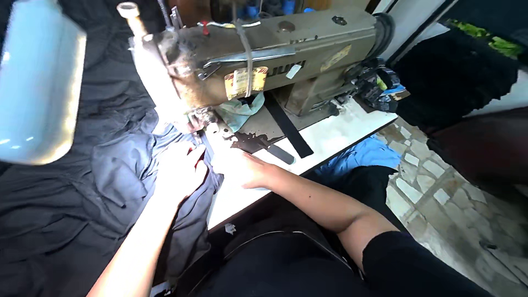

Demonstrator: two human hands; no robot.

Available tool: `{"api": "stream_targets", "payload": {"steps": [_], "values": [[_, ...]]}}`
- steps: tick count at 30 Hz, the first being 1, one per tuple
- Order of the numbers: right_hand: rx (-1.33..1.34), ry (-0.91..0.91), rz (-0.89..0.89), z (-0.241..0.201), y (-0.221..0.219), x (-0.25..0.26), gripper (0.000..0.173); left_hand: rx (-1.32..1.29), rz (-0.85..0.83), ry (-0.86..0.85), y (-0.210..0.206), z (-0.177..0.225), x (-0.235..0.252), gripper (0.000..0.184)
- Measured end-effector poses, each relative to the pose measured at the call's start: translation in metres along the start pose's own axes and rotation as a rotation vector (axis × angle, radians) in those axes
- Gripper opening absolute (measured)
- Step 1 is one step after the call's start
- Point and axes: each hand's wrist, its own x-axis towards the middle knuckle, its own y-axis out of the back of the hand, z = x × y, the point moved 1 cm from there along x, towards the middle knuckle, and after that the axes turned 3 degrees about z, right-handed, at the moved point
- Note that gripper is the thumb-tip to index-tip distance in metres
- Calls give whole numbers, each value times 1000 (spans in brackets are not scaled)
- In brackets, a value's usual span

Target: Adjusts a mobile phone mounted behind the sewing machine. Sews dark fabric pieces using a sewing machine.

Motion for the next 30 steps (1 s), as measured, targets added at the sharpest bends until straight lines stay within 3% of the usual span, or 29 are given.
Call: {"api": "stream_targets", "payload": {"steps": [2, 4, 6, 9, 14, 22, 30], "values": [[60, -21, 325, 21, 13, 0, 21, -10, -7, -2, 1, 0, 1, 44], [-93, -144, 596, 46, 38, 11, 18, -17, 7, -6, 0, -1, 1, 45], [-223, -385, 685, 68, 61, 26, 20, -14, 6, -5, -1, -2, 1, 47], [-150, -696, 439, 84, 77, 50, 33, 3, 26, -16, -3, -7, -2, 52], [-81, -820, 180, 85, 79, 74, 41, -8, 14, -4, -7, -14, -5, 55], [-46, -773, 347, 86, 77, 74, 41, -6, 37, 5, -8, -16, -7, 55], [-133, -731, 277, 86, 75, 59, 35, -3, 61, 0, -2, -5, -4, 52]]}}
